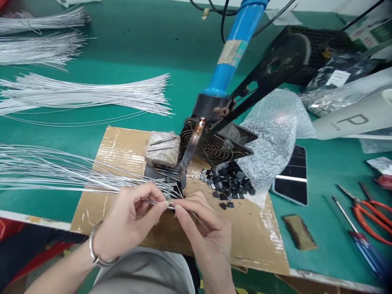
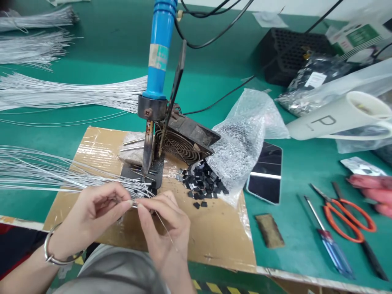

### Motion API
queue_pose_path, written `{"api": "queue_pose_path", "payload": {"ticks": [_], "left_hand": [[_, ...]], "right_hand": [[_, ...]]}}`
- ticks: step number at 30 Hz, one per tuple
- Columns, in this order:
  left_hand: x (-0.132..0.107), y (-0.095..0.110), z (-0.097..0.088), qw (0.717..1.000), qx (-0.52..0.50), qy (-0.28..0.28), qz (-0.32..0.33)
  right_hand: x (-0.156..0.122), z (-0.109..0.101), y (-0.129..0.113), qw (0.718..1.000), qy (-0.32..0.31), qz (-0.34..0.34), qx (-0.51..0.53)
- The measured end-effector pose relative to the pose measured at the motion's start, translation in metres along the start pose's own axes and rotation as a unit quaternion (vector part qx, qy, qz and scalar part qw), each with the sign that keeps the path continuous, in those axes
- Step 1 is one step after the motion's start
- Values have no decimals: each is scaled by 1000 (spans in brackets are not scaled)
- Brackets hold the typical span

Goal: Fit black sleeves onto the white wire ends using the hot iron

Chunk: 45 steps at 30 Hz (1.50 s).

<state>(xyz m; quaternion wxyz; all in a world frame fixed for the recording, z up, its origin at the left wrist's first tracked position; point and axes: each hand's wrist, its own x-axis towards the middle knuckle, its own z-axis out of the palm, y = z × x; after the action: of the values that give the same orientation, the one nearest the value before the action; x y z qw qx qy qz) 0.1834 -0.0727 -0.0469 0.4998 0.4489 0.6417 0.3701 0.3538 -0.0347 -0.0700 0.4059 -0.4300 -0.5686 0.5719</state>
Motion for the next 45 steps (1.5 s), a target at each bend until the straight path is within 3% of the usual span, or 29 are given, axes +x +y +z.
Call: {"api": "queue_pose_path", "payload": {"ticks": [8,20,24,31,33,39,45], "left_hand": [[-4,-2,4,998,41,33,33],[-6,-11,24,987,20,124,102],[-8,-10,26,986,9,122,109],[-6,-4,17,989,-15,132,72],[-5,-1,16,990,-30,122,63],[-6,1,17,992,-44,101,62],[-9,-6,19,992,-43,100,61]], "right_hand": [[-1,5,5,998,31,14,47],[-11,22,22,985,85,27,149],[-11,22,19,981,89,33,167],[-1,6,14,966,188,39,173],[-1,3,13,973,168,43,150],[-4,7,4,990,26,58,127],[-4,10,2,982,15,98,158]]}}
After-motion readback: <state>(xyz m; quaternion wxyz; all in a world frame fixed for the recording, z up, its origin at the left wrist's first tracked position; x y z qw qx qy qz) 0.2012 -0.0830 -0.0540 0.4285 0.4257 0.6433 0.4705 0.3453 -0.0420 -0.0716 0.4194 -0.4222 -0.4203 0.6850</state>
